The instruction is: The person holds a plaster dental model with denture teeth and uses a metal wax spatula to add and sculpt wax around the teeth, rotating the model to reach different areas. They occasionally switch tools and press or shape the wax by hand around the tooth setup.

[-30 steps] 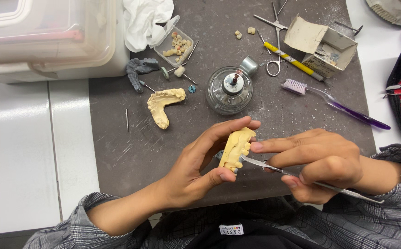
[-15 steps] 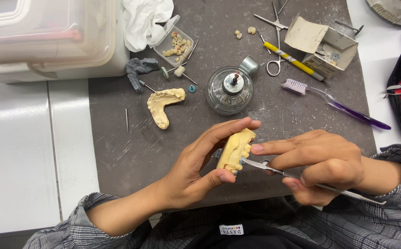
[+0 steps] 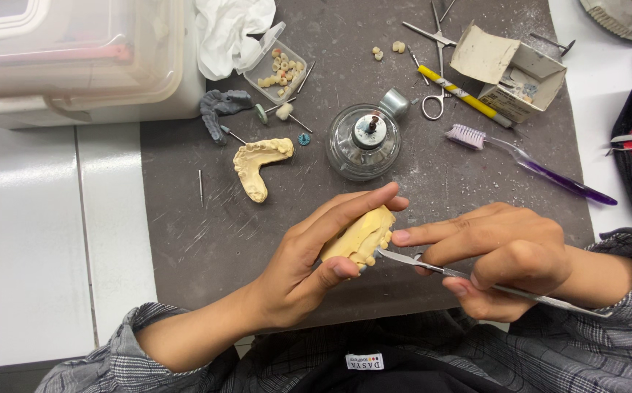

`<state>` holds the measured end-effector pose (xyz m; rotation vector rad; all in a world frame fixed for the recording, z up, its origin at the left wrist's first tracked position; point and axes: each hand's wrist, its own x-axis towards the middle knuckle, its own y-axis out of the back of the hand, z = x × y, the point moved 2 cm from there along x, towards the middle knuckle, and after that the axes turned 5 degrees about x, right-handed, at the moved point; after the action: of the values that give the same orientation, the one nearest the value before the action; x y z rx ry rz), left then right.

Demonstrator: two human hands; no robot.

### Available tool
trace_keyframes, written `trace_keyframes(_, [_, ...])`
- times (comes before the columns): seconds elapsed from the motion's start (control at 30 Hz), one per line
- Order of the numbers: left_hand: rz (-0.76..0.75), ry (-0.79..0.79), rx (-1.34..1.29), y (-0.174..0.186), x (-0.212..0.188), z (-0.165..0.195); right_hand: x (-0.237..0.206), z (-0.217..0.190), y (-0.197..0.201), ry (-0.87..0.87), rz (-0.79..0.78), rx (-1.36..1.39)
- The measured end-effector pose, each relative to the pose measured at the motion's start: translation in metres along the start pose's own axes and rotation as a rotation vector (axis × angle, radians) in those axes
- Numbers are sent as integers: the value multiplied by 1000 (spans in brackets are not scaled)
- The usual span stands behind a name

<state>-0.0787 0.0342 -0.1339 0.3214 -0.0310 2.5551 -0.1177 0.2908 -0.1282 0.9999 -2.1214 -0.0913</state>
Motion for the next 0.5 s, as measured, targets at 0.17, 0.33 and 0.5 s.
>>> trace_keyframes(0.17, [2,8,3,1,0,-1,1,0,0,-10,-6,-3])
trace_keyframes(0.33, [7,7,17,2,-1,-2,2,1,-1,-13,-5,9])
trace_keyframes(0.5, [14,13,11,2,0,-3,2,1,-1,-14,-19,7])
